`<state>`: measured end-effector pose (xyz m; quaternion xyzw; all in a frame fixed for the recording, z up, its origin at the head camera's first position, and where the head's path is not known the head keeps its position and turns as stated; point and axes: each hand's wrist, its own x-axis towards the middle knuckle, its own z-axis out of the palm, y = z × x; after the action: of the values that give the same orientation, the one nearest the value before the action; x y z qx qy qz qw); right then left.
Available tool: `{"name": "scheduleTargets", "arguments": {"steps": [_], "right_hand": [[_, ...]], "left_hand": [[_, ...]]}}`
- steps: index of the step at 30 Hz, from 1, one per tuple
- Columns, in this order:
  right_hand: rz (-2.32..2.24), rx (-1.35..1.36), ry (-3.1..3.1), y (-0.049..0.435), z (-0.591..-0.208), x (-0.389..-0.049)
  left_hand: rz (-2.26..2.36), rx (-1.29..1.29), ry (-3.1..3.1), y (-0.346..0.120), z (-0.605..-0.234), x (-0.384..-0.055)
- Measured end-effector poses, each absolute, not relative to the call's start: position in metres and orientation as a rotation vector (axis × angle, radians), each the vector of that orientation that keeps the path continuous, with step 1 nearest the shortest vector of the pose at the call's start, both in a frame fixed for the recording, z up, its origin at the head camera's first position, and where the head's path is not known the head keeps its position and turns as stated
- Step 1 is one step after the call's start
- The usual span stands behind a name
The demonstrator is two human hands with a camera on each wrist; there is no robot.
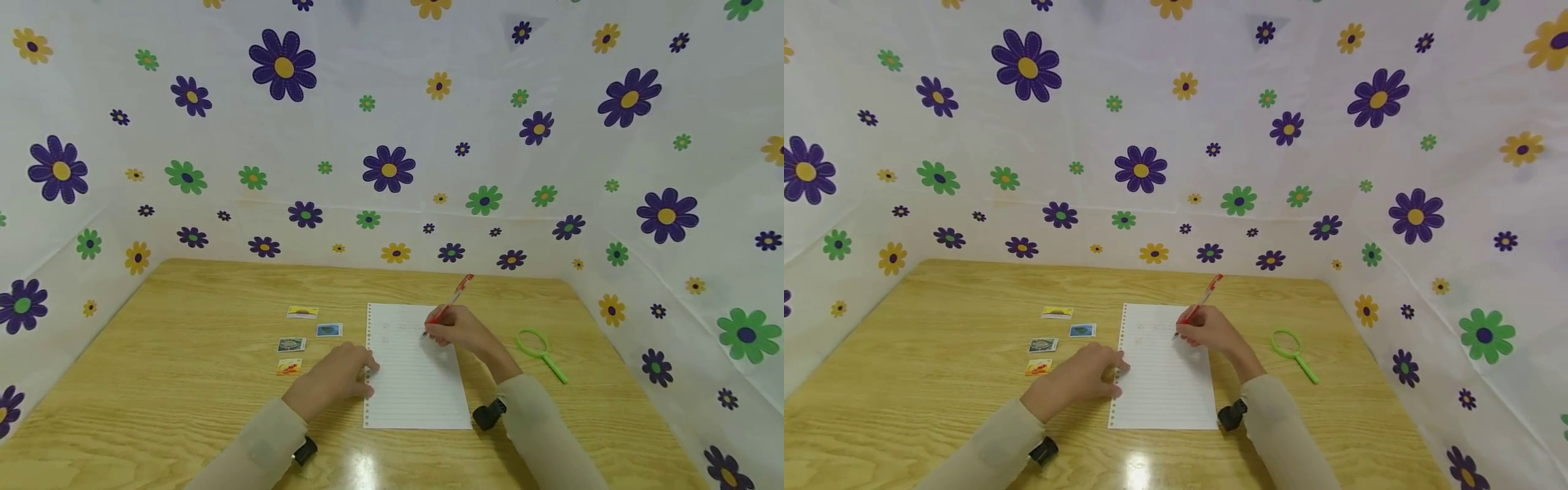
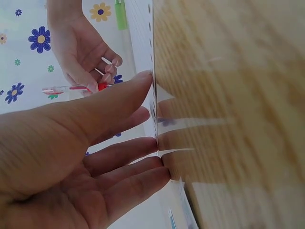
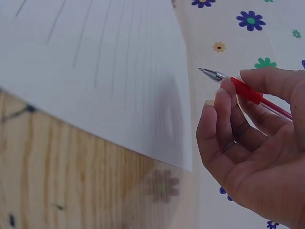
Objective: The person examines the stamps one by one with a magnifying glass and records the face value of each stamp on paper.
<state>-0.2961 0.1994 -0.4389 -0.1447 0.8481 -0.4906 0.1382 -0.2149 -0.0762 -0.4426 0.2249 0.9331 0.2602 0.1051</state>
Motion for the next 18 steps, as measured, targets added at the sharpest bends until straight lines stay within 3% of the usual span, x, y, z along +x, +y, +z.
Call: {"name": "scheduleTargets", "arguments": {"steps": [18], "right_hand": [[-1.351, -0.325, 2.514, 0.17, -0.447, -0.301]], "left_hand": [[0.77, 0.605, 2.74, -0.076, -0.441, -0.215]]}}
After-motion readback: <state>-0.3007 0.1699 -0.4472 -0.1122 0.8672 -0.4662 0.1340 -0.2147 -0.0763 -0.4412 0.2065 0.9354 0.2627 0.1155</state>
